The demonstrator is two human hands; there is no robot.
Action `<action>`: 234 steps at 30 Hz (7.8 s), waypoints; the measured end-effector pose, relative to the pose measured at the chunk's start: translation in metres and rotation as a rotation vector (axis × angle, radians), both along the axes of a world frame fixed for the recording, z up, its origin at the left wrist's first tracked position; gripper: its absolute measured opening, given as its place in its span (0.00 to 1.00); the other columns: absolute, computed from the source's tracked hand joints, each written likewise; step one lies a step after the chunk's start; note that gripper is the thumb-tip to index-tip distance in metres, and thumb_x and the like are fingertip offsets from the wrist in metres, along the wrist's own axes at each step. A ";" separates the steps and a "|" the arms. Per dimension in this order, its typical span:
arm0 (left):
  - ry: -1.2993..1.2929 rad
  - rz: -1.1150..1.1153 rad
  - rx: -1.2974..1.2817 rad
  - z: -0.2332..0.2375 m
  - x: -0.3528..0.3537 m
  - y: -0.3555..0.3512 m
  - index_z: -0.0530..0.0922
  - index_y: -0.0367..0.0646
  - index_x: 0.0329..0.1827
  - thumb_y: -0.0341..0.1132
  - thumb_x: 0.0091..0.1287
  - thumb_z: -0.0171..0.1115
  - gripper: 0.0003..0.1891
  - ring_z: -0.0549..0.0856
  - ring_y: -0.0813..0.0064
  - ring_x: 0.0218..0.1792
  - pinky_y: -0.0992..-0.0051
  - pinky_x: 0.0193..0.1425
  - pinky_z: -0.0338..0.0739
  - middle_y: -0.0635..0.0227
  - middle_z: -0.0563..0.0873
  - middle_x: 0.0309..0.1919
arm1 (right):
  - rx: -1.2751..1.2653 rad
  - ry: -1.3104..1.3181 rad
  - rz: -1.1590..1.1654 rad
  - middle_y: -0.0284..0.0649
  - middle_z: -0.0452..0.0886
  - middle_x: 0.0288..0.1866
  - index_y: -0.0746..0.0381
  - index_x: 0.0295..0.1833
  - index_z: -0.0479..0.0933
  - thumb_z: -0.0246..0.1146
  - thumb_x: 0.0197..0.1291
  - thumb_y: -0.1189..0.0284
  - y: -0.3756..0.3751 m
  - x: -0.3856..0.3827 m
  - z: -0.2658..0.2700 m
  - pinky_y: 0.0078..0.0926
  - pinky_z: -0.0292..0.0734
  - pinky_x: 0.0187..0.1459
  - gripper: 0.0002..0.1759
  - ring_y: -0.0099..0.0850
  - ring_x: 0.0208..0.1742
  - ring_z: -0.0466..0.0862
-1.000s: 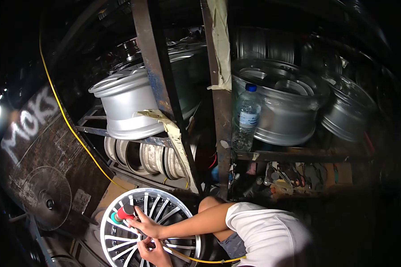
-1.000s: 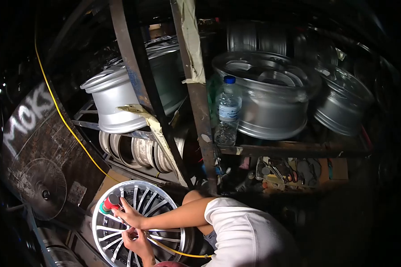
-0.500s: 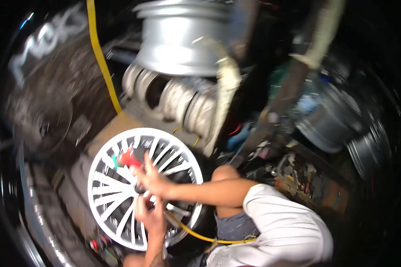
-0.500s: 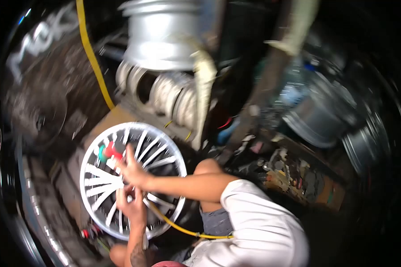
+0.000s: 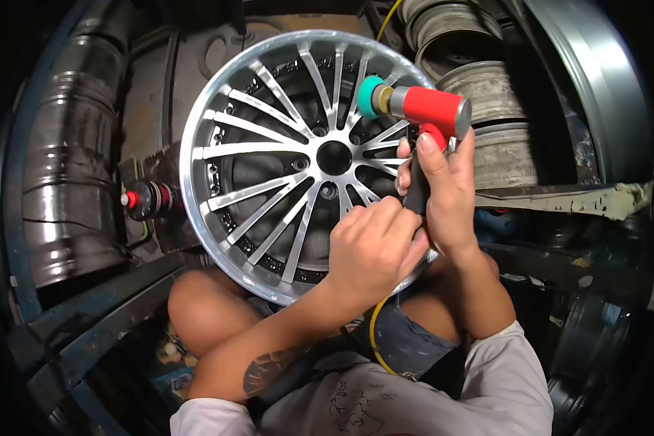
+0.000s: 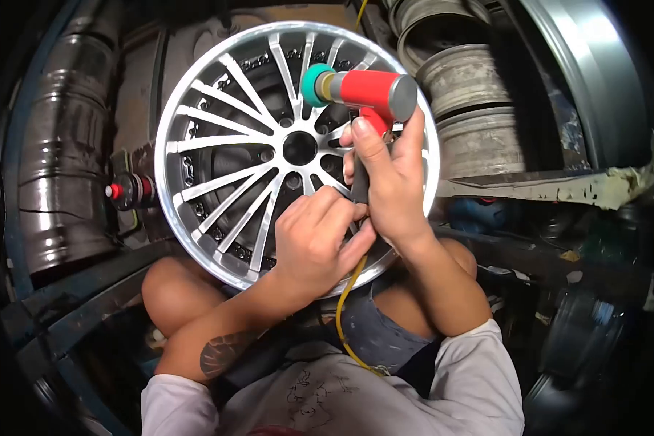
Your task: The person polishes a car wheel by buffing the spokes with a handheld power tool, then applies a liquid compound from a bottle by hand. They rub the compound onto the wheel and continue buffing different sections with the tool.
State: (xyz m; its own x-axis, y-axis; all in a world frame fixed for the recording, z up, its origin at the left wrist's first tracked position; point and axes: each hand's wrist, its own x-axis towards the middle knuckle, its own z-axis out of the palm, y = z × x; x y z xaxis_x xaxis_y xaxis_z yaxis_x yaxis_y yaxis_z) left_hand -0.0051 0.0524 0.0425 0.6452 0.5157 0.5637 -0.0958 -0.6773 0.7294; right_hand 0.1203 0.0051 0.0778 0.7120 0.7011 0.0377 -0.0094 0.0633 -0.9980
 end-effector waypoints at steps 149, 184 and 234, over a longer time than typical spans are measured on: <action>-0.085 0.028 -1.764 0.012 0.002 -0.038 0.45 0.24 0.82 0.59 0.78 0.59 0.51 0.64 0.49 0.79 0.58 0.80 0.64 0.35 0.59 0.77 | -0.673 -0.523 0.655 0.56 0.87 0.37 0.64 0.76 0.61 0.69 0.72 0.66 0.010 -0.017 -0.013 0.43 0.82 0.40 0.35 0.58 0.38 0.89; -0.116 0.008 -1.910 0.004 0.000 -0.024 0.66 0.54 0.79 0.61 0.81 0.50 0.31 0.83 0.72 0.61 0.70 0.61 0.79 0.65 0.81 0.61 | -0.683 -0.448 0.504 0.55 0.86 0.32 0.57 0.78 0.65 0.70 0.66 0.57 0.012 -0.027 -0.030 0.51 0.81 0.42 0.39 0.59 0.38 0.88; -0.143 -0.099 -1.821 0.002 0.003 -0.031 0.35 0.34 0.88 0.53 0.82 0.55 0.49 0.63 0.64 0.82 0.64 0.82 0.62 0.49 0.58 0.81 | -0.691 -0.323 0.552 0.57 0.84 0.31 0.61 0.79 0.59 0.69 0.71 0.61 0.012 -0.022 -0.015 0.48 0.78 0.39 0.39 0.60 0.34 0.86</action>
